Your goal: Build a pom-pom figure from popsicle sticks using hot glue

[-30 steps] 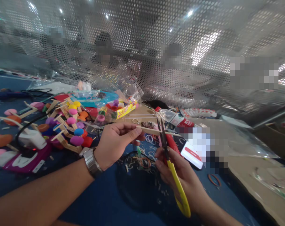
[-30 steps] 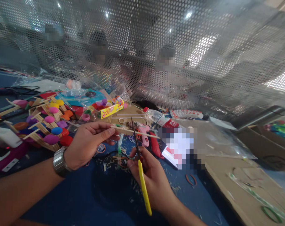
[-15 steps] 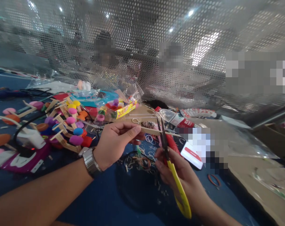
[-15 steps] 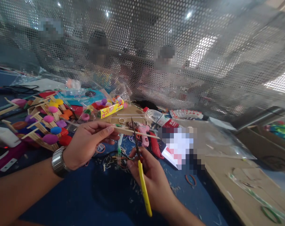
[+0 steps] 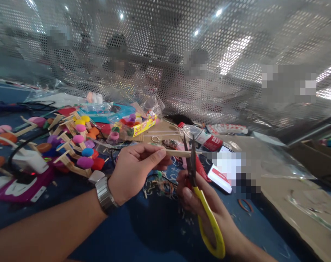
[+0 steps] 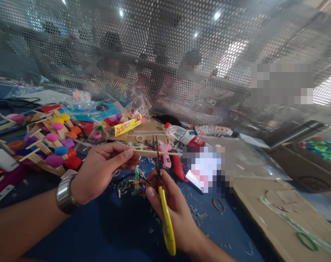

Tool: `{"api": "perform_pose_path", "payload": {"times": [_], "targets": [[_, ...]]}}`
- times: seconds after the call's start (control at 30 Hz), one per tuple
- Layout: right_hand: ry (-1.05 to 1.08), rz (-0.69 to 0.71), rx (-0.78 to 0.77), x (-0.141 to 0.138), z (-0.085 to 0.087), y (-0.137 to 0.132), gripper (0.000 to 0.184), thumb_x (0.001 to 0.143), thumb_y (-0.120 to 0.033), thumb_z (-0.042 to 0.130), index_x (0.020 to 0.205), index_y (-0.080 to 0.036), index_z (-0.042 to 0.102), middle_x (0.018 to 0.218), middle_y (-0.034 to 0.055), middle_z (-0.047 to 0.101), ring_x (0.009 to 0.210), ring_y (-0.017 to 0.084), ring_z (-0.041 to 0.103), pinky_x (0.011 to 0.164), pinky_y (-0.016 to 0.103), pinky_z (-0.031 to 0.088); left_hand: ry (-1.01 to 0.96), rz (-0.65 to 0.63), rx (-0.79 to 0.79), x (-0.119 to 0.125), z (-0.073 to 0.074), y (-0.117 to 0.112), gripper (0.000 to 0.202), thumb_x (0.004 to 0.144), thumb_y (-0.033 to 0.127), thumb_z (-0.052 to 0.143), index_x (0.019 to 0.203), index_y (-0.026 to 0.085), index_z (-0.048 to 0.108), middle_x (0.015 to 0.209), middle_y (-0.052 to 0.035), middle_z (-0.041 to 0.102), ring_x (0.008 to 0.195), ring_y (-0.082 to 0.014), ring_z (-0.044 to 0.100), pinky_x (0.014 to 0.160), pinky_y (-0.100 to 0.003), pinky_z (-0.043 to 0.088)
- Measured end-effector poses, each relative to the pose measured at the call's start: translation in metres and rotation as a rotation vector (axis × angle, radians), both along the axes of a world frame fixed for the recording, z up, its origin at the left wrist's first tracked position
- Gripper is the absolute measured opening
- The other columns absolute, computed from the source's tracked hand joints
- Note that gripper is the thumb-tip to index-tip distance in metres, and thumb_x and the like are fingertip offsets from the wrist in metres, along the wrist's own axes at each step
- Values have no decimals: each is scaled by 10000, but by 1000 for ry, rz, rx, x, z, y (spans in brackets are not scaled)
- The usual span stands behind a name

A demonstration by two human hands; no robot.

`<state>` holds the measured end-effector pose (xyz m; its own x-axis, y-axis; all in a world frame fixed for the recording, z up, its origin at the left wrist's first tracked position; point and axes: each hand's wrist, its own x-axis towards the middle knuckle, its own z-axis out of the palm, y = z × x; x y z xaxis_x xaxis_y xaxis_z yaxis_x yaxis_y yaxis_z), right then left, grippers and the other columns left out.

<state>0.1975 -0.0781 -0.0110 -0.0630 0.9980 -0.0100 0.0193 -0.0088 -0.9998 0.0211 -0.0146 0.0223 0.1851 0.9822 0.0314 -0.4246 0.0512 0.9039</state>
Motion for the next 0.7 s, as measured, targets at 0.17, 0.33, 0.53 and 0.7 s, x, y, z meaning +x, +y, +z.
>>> {"api": "perform_pose_path", "payload": {"times": [0.17, 0.33, 0.53, 0.7], "targets": [[5, -1, -11, -1, -1, 0, 435, 829, -625, 710, 998, -234, 620, 716, -29, 454, 588, 118, 372, 494, 238, 340, -1, 6, -10, 2, 0, -1, 189, 707, 276, 867, 790, 139, 765, 745, -66, 797, 706, -179, 771, 669, -257, 652], [18, 3, 1, -4, -2, 1, 412, 849, -615, 693, 971, -237, 582, 685, -48, 417, 562, 109, 352, 480, 232, 335, 8, -6, -2, 3, -1, -2, 254, 678, 330, 887, 782, 138, 757, 731, -73, 793, 705, -205, 771, 710, -326, 666], [-58, -14, 38, -6, 0, 3, 417, 845, -632, 687, 922, -241, 562, 673, -54, 408, 541, 102, 364, 449, 229, 309, -28, -28, -34, 3, -4, -2, 180, 704, 275, 872, 770, 147, 764, 737, -59, 797, 714, -177, 771, 681, -257, 649], [-81, -20, 44, -8, 2, 3, 443, 842, -659, 673, 887, -236, 548, 676, -55, 414, 535, 97, 370, 445, 225, 312, -82, -47, -50, 3, -3, -2, 149, 702, 240, 877, 765, 152, 774, 743, -50, 801, 700, -150, 767, 662, -211, 636]]}}
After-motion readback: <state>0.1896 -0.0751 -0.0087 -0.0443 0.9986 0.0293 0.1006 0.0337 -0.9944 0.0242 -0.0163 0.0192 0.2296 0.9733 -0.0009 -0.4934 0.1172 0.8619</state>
